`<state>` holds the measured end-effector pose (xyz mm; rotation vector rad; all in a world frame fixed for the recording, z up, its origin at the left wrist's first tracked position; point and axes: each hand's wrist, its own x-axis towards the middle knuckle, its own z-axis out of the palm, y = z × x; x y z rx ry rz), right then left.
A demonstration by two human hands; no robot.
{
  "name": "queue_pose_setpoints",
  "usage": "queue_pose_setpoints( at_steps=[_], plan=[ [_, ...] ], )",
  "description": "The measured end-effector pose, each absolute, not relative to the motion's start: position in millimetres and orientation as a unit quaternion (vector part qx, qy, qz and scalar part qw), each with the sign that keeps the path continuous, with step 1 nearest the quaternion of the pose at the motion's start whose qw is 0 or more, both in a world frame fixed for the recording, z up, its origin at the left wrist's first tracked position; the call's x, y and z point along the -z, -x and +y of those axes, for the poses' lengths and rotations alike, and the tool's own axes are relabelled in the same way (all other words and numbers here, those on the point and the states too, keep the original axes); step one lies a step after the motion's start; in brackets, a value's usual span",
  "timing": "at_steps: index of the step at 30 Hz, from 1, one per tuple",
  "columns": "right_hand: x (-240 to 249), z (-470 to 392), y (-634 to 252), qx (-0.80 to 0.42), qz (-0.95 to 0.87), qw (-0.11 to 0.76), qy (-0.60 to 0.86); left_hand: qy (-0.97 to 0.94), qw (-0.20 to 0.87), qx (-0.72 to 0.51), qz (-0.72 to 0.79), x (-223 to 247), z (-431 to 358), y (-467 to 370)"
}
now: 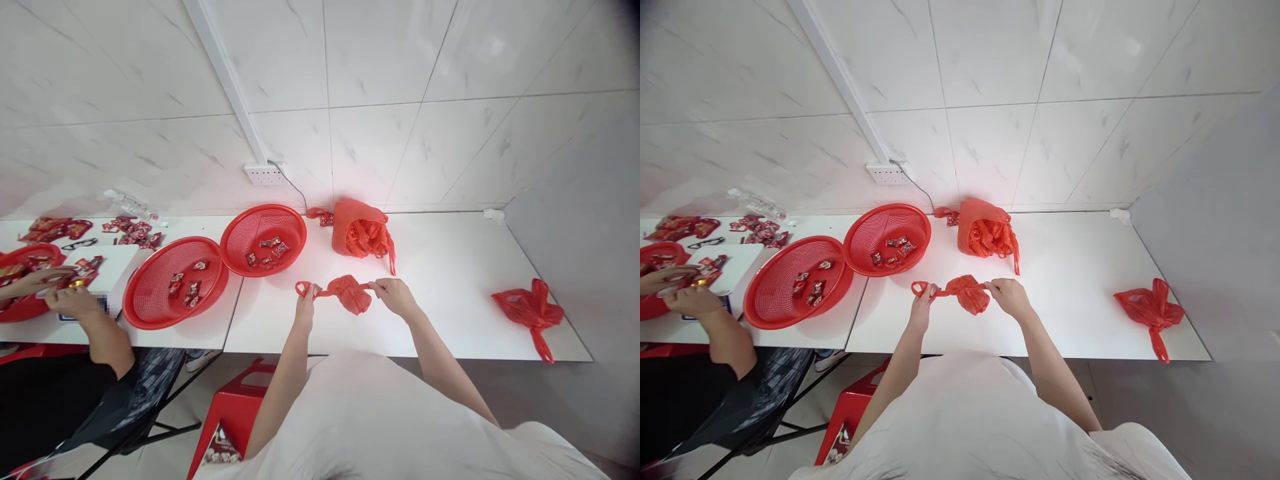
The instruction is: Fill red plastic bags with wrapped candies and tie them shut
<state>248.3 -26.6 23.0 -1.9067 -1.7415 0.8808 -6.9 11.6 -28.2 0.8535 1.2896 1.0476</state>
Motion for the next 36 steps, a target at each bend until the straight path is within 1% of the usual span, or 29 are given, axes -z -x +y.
queue_pose_setpoints(
  at_steps=[4, 8, 10, 11, 15, 16, 19, 22, 24, 28, 32, 36],
  plan=[
    [-16, -30, -247, -0.306, -0.622, 0.156, 0.704, -0.313, 0.637, -0.393, 0.585, 42, 7, 7],
    [-10, -33, -240, -0.259, -0.656, 0.061, 0.706, -0.270, 0.642, -0.372, 0.614, 57, 4, 11],
    [-4, -35, -230, -0.238, -0.663, 0.030, 0.709, -0.247, 0.652, -0.352, 0.625, 64, 2, 15],
    [0, -36, -223, -0.231, -0.667, 0.031, 0.707, -0.232, 0.659, -0.340, 0.630, 68, 1, 17],
    [26, -38, -188, -0.218, -0.707, 0.084, 0.667, -0.169, 0.684, -0.293, 0.647, 87, -4, 30],
    [35, -38, -181, -0.214, -0.713, 0.083, 0.663, -0.153, 0.687, -0.280, 0.653, 92, -7, 34],
    [62, -36, -172, -0.227, -0.690, 0.025, 0.687, -0.109, 0.688, -0.247, 0.674, 108, -15, 50],
    [78, -35, -182, -0.296, -0.641, -0.023, 0.708, -0.084, 0.675, -0.236, 0.694, 122, -23, 62],
    [81, -37, -194, -0.323, -0.622, -0.016, 0.713, -0.077, 0.669, -0.230, 0.702, 127, -25, 67],
    [77, -45, -226, -0.317, -0.587, 0.025, 0.744, -0.077, 0.670, -0.207, 0.709, 132, -22, 69],
    [71, -54, -275, -0.292, -0.526, 0.047, 0.797, -0.083, 0.668, -0.199, 0.712, 130, -20, 67],
    [65, -63, -349, -0.241, -0.427, 0.079, 0.868, -0.082, 0.669, -0.202, 0.711, 130, -21, 68]
  ],
)
